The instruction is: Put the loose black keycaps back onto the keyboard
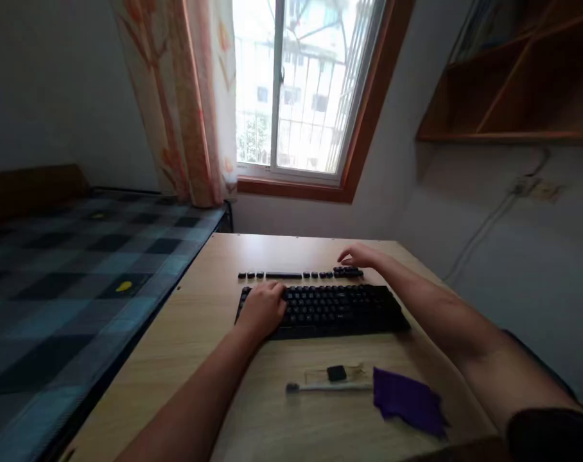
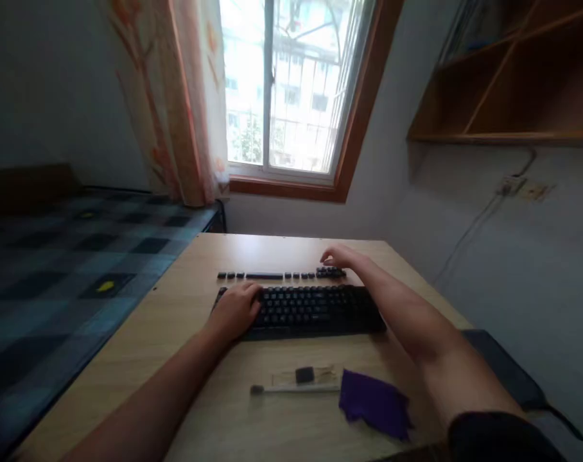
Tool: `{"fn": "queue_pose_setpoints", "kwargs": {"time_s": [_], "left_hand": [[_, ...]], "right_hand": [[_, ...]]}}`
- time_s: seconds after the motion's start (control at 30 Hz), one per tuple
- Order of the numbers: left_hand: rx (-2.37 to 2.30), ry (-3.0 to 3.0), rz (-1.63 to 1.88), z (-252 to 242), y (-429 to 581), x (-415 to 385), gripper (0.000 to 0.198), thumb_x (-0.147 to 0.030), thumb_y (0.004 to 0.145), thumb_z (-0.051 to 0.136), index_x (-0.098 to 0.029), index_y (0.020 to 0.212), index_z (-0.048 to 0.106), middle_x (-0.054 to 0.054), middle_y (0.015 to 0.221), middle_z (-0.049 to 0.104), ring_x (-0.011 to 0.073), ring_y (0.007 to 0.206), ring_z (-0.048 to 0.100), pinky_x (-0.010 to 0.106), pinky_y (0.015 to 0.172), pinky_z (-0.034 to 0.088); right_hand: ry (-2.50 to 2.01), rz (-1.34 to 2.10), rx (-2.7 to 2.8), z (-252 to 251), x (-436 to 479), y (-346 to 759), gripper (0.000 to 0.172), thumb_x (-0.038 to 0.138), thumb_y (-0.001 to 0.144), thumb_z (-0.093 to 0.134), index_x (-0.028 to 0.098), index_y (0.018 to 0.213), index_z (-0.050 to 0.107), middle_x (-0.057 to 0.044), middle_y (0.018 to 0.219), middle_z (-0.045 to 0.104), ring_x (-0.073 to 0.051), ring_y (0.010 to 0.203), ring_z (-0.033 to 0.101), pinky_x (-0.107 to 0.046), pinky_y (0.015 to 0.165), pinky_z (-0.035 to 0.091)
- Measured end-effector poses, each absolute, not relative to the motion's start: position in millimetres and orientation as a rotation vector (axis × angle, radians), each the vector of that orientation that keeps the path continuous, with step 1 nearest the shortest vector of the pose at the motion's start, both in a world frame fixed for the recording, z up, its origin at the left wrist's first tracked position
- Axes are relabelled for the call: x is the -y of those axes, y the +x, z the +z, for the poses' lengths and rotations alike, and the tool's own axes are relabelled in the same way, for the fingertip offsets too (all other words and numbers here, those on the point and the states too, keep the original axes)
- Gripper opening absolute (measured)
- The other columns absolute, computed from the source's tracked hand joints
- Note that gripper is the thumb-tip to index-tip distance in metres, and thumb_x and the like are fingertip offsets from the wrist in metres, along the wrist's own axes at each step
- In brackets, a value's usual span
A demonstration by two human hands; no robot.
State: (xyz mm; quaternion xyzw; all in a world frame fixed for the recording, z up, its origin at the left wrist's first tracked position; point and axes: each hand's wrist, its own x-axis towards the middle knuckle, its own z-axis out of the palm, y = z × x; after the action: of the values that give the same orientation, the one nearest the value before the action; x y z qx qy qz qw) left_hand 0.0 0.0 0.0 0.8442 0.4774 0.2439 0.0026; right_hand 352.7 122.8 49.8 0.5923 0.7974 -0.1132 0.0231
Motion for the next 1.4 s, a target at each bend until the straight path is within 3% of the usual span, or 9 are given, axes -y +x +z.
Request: {"fn": "queue_pose_setpoints", "kwargs": {"time_s": [0.37, 0.83, 1.0, 1.1, 1.2, 1.4], "left_hand": [[-1.489, 2.634, 0.780, -1.0, 1.8, 1.2, 0.024, -0.012, 0.085, 0.055, -0.018, 0.104, 0.068, 0.010, 0.109, 0.070, 0.0263, 0.101, 0.061, 0.040, 0.096, 0.046], [-1.473, 2.627, 0.821, -1.0, 1.3, 1.2, 0.024, -0.011, 0.083, 0.056, -0.019, 0.103, 0.068, 0.009, 0.108, 0.070, 0.0260, 0.100, 0.062, 0.041, 0.095, 0.047], [-1.469, 2.633, 0.819, -1.9, 1.6, 0.7, 0.024, -0.011, 0.084, 0.056, -0.018, 0.103, 0.068, 0.010, 0.108, 0.070, 0.0261, 0.099, 0.062, 0.041, 0.094, 0.048], [-1.469, 2.634, 0.818, -2.2, 1.4, 1.3, 0.023, -0.011, 0.084, 0.056, -0.017, 0.103, 0.068, 0.010, 0.108, 0.070, 0.0262, 0.099, 0.062, 0.041, 0.094, 0.048], [-1.471, 2.633, 0.820, -1.9, 1.2, 1.9, 0.023, -0.012, 0.085, 0.056, -0.017, 0.104, 0.068, 0.010, 0.108, 0.070, 0.0265, 0.099, 0.062, 0.041, 0.095, 0.047], [-1.468, 2.650, 0.787, 0.4, 2.1, 1.1, 0.024, -0.012, 0.084, 0.055, -0.017, 0.103, 0.068, 0.011, 0.108, 0.070, 0.0270, 0.099, 0.062, 0.042, 0.095, 0.048]], "right_hand": [[1.716, -0.613, -2.351, 43.4, -147.2, 347.1, 0.044, 0.048, 0.078, 0.071, 0.023, 0.113, 0.079, -0.008, 0.110, 0.077, -0.025, 0.097, 0.070, -0.028, 0.081, 0.051], [1.748, -0.681, -2.331, 31.4, -150.6, 344.7, 0.039, 0.041, 0.076, 0.073, 0.020, 0.108, 0.080, -0.009, 0.104, 0.076, -0.022, 0.086, 0.068, -0.026, 0.069, 0.049], [1.847, -0.660, -2.392, 31.5, -148.2, 342.6, 0.036, 0.044, 0.072, 0.078, 0.019, 0.097, 0.081, -0.010, 0.101, 0.076, -0.025, 0.087, 0.069, -0.029, 0.071, 0.051], [1.925, -0.661, -2.500, 40.8, -140.1, 343.8, 0.036, 0.046, 0.077, 0.075, 0.020, 0.100, 0.078, -0.010, 0.106, 0.076, -0.025, 0.095, 0.069, -0.029, 0.078, 0.052], [2.001, -0.840, -2.704, 53.7, -119.1, 350.7, 0.032, 0.045, 0.079, 0.071, 0.018, 0.097, 0.073, -0.010, 0.101, 0.076, -0.022, 0.092, 0.071, -0.028, 0.075, 0.053], [2.136, -1.534, -2.777, 60.0, -37.4, 381.5, 0.031, 0.043, 0.075, 0.074, 0.018, 0.085, 0.060, -0.008, 0.084, 0.074, -0.019, 0.060, 0.071, -0.024, 0.045, 0.045]]}}
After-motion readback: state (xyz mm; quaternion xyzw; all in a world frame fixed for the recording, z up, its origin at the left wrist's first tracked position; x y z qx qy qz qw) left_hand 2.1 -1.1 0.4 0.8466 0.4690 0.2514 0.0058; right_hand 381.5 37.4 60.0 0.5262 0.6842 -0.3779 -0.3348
